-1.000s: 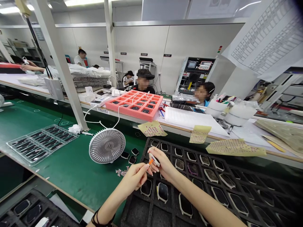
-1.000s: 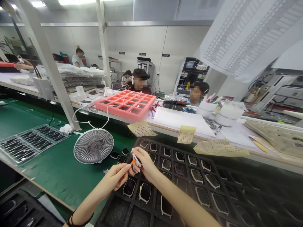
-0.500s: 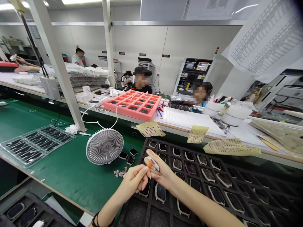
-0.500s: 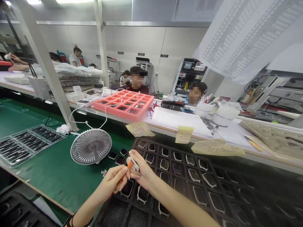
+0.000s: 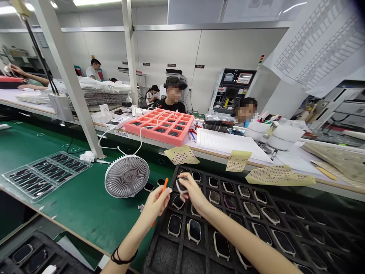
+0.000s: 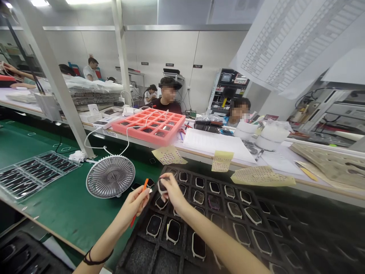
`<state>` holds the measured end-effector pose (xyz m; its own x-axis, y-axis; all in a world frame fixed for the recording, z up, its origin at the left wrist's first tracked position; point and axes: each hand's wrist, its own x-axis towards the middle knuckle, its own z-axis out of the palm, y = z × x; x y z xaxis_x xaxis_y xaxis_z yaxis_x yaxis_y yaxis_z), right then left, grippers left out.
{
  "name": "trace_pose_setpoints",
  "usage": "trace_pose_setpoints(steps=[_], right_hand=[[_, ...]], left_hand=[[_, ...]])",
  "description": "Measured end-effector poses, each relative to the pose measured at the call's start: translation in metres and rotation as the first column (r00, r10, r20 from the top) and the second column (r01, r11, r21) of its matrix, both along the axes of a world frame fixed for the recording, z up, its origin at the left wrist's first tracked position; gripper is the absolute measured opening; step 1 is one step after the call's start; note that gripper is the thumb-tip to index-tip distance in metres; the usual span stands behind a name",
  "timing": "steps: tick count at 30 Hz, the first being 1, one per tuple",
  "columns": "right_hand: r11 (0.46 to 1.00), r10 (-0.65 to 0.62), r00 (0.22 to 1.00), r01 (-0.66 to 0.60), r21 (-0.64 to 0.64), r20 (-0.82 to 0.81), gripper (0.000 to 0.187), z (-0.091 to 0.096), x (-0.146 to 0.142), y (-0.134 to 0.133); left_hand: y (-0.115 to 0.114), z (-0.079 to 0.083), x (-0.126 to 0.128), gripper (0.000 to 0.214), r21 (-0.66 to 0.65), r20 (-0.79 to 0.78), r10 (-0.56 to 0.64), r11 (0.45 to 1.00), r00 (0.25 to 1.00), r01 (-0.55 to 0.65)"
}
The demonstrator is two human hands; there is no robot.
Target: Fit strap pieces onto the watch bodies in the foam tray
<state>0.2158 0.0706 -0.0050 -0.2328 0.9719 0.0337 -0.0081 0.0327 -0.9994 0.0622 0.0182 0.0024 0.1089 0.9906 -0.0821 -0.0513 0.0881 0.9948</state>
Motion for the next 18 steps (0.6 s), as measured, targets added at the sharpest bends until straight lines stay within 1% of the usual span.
trace_pose_setpoints(steps=[2, 3, 5, 7, 9, 11, 13, 16, 18], right_hand=[[0.994, -0.086, 0.994, 0.080, 0.072, 0.071, 0.024, -0.009, 0.010, 0.018], [0.989, -0.118, 0.988, 0.108, 0.102, 0.103, 0.025, -0.015, 0.014, 0.026], [0.979, -0.151, 0.972, 0.122, 0.163, 0.181, 0.025, -0.026, 0.020, 0.038], [0.972, -0.154, 0.952, 0.097, 0.215, 0.264, 0.022, -0.036, 0.020, 0.044], [0.966, -0.134, 0.926, 0.043, 0.254, 0.352, 0.019, -0.042, 0.019, 0.045], [0.960, -0.098, 0.894, -0.031, 0.278, 0.438, 0.017, -0.042, 0.019, 0.045], [0.946, -0.074, 0.859, -0.100, 0.307, 0.507, 0.018, -0.036, 0.022, 0.043], [0.909, -0.117, 0.805, -0.149, 0.389, 0.582, 0.026, -0.022, 0.026, 0.032], [0.877, -0.147, 0.756, -0.198, 0.437, 0.637, 0.023, -0.015, 0.027, 0.020]], left_hand=[[0.000, -0.005, -0.014, 0.041, 0.037, -0.053, 0.061, 0.998, 0.997, -0.059], [0.000, -0.009, -0.022, 0.042, 0.072, -0.106, 0.080, 0.995, 0.991, -0.073], [-0.002, -0.018, -0.035, 0.043, 0.147, -0.252, 0.106, 0.987, 0.962, -0.070], [-0.005, -0.029, -0.045, 0.043, 0.187, -0.423, 0.126, 0.981, 0.897, -0.050], [-0.008, -0.041, -0.051, 0.042, 0.161, -0.570, 0.116, 0.987, 0.813, -0.027], [-0.008, -0.051, -0.056, 0.041, 0.108, -0.677, 0.074, 0.994, 0.732, -0.001], [-0.007, -0.060, -0.060, 0.038, 0.069, -0.748, 0.040, 0.997, 0.662, 0.018], [-0.003, -0.070, -0.064, 0.035, 0.056, -0.817, 0.031, 0.998, 0.576, 0.026], [-0.001, -0.073, -0.066, 0.033, 0.055, -0.850, 0.031, 0.998, 0.526, 0.030]])
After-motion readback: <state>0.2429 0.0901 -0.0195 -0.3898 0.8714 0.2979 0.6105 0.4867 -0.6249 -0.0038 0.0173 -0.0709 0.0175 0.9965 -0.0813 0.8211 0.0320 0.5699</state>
